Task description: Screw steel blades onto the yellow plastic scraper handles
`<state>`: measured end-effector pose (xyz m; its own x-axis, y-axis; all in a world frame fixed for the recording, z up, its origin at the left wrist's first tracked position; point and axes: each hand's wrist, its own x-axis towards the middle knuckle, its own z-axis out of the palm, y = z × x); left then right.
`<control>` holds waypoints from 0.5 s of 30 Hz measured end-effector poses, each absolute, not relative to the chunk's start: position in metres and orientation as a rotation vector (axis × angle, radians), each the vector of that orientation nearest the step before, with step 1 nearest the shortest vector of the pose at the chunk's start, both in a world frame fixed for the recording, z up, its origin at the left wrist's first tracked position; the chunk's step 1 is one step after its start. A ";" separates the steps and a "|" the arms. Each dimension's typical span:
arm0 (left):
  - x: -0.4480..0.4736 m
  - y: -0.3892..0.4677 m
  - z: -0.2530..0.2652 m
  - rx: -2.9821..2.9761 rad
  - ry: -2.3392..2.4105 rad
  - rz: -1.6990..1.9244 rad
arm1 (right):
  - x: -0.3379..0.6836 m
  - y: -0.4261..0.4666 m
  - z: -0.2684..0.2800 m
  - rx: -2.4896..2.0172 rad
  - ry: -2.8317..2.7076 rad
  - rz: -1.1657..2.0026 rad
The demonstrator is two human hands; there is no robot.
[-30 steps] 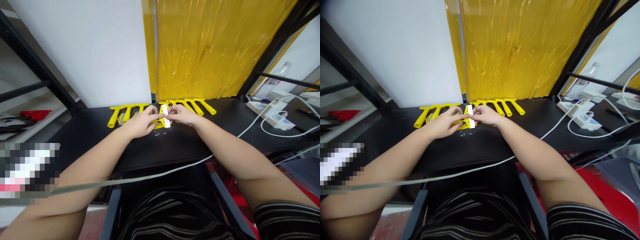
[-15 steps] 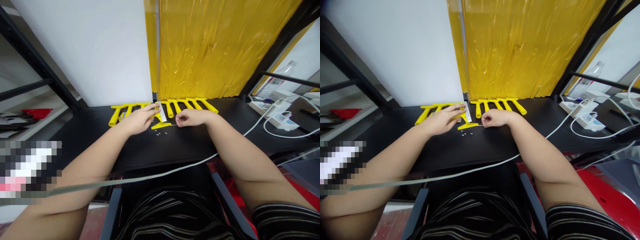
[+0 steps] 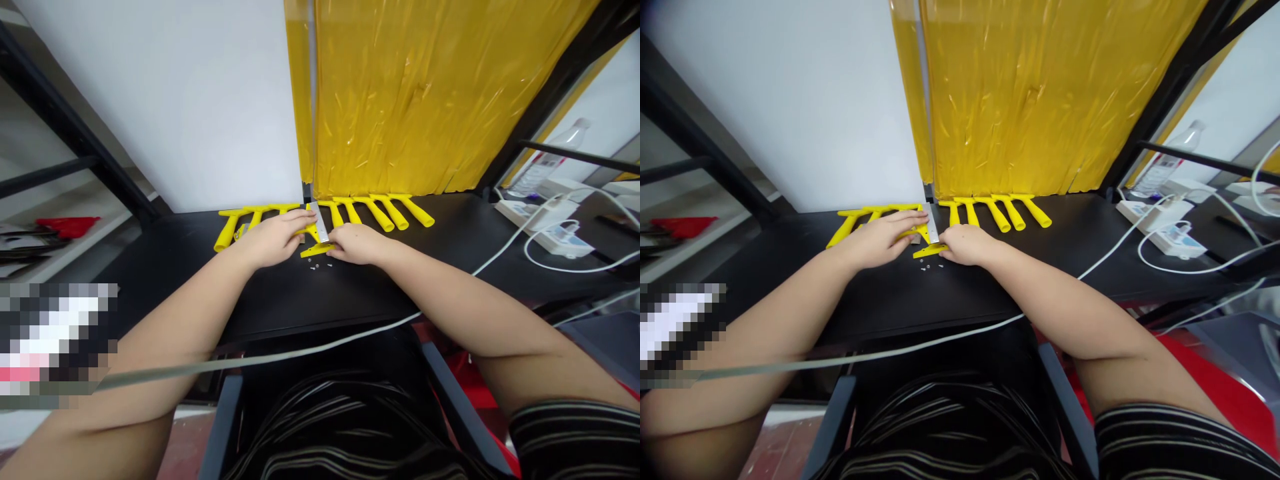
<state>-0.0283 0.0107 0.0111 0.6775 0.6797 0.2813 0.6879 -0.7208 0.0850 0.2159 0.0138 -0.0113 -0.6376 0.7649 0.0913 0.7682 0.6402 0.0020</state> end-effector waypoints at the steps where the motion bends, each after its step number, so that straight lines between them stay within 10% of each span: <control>1: -0.028 0.011 0.011 -2.855 -1.160 -0.465 | 0.214 0.014 -0.013 -1.312 -2.784 -0.083; 15: -0.033 0.015 0.010 -2.883 -1.112 -0.573 | 0.218 0.011 -0.009 -1.321 -2.771 -0.188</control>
